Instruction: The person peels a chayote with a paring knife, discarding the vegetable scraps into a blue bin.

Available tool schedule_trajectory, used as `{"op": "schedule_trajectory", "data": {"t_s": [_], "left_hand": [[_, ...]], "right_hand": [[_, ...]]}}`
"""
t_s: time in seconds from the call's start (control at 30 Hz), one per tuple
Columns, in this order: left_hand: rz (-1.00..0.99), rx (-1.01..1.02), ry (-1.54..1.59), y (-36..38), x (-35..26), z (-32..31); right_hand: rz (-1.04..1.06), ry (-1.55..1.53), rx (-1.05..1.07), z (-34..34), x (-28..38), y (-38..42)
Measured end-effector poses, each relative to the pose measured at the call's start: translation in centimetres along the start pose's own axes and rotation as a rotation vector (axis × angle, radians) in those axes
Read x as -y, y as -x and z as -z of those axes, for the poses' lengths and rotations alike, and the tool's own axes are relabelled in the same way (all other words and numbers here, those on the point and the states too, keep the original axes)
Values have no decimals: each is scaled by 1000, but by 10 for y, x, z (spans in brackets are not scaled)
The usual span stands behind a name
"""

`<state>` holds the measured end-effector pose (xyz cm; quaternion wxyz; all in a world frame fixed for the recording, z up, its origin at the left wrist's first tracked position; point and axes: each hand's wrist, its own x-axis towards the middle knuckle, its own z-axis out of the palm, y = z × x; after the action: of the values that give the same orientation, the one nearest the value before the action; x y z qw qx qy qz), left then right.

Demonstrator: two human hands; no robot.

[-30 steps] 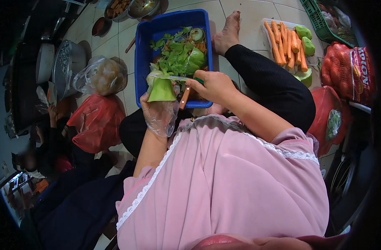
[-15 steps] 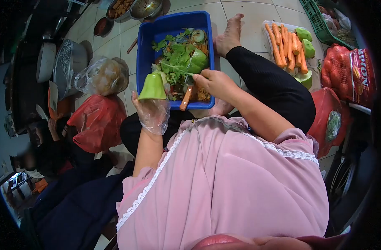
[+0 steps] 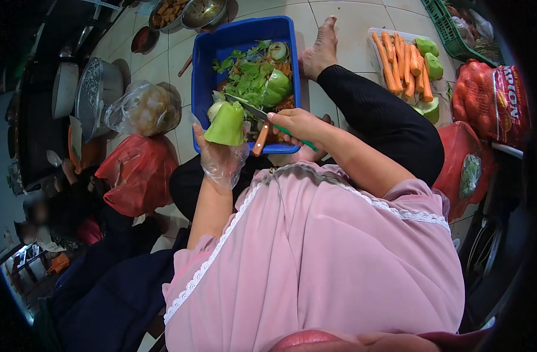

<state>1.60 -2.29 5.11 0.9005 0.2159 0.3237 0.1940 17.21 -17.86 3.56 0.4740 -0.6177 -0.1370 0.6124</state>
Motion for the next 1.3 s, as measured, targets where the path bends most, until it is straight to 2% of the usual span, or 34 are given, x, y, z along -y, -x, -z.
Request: {"op": "schedule_trajectory", "data": {"t_s": [0.1,0.2,0.23,0.33,0.43,0.6,0.7,0.8,0.9,1.13,1.2,1.3], "left_hand": [[135,239,57,3,-4,9],[153,116,98,8,-2,5],[141,144,129,9,-1,3],[74,211,160,9,2,3],[-34,261,120,4,3,8],[-111,303,59,7,6,5],[-106,203,21,11,8,-5],[-110,187,5,14,8,-8],[-118,256,-8,14,9,-1],[-112,264,207,12,-1,25],[-107,200,270,12,-2,32],[-39,262,232,13,-5,31]], "right_hand": [[10,21,-14,-2,-1,-2],[15,107,-9,-4,1,1],[18,145,-4,-4,2,1],[145,236,-102,-7,-10,-11],[464,534,-430,-16,-2,9],[454,638,-355,-25,25,40],[498,661,-359,-26,23,39],[532,679,-364,-25,23,39],[546,710,-365,-24,23,38],[389,839,-379,-10,16,26],[376,854,-373,-12,17,26],[400,860,-378,-20,18,29]]}}
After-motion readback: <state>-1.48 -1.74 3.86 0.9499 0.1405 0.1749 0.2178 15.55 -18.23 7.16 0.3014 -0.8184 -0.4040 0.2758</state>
